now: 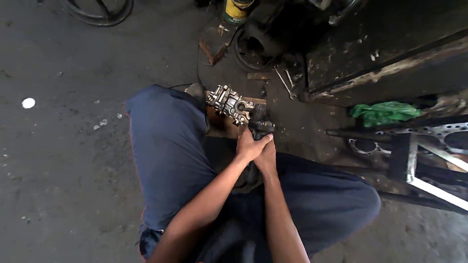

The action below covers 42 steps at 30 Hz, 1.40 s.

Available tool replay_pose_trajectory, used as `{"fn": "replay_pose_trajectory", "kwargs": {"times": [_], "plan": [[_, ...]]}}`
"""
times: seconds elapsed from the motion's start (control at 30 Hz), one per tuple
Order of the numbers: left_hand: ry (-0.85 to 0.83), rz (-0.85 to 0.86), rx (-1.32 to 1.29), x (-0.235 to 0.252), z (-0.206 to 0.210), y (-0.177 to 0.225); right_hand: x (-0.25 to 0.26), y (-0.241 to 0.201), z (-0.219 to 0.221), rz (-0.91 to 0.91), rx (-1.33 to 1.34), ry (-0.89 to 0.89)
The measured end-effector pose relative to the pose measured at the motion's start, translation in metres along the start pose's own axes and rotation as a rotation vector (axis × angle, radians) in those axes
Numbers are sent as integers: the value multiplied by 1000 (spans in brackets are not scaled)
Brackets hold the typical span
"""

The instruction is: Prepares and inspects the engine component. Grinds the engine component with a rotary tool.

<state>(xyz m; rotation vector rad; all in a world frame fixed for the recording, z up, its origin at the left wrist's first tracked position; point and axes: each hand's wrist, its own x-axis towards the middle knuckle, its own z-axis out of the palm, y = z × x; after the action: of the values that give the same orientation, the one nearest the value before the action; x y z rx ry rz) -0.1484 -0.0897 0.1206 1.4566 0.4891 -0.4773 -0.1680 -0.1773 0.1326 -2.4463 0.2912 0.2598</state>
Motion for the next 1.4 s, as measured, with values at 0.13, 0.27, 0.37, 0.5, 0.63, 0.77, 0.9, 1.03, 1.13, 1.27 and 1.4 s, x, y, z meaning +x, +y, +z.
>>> {"fn": "replay_pose_trajectory", "kwargs": {"times": [0.13,0.27,0.37,0.5,0.63,0.77,0.9,1.03,1.13,1.27,1.4], "plan": [[-4,2,21,2,1,-2,4,7,5,-8,30,-3],[11,4,20,3,-1,-1,5,3,4,12,23,-18],[1,35,23,4,0,-3,3,5,4,-15,31,8],[5,17,30,3,2,-3,4,9,3,-5,28,0],[3,15,18,2,0,0,2,2,1,3,5,0],[-3,-3,50,0,-1,3,2,3,0,19,48,-29],[-1,-2,73,1,-2,2,3,5,4,3,60,0],[-7,31,24,5,0,-3,2,2,3,30,-1,5],[-1,31,10,5,-1,-4,4,1,2,34,-2,-22],[42,37,11,-6,14,-6,-7,7,-8,47,50,-22],[181,173,44,-45,-19,30,-17,-16,-7,-74,236,-39]]}}
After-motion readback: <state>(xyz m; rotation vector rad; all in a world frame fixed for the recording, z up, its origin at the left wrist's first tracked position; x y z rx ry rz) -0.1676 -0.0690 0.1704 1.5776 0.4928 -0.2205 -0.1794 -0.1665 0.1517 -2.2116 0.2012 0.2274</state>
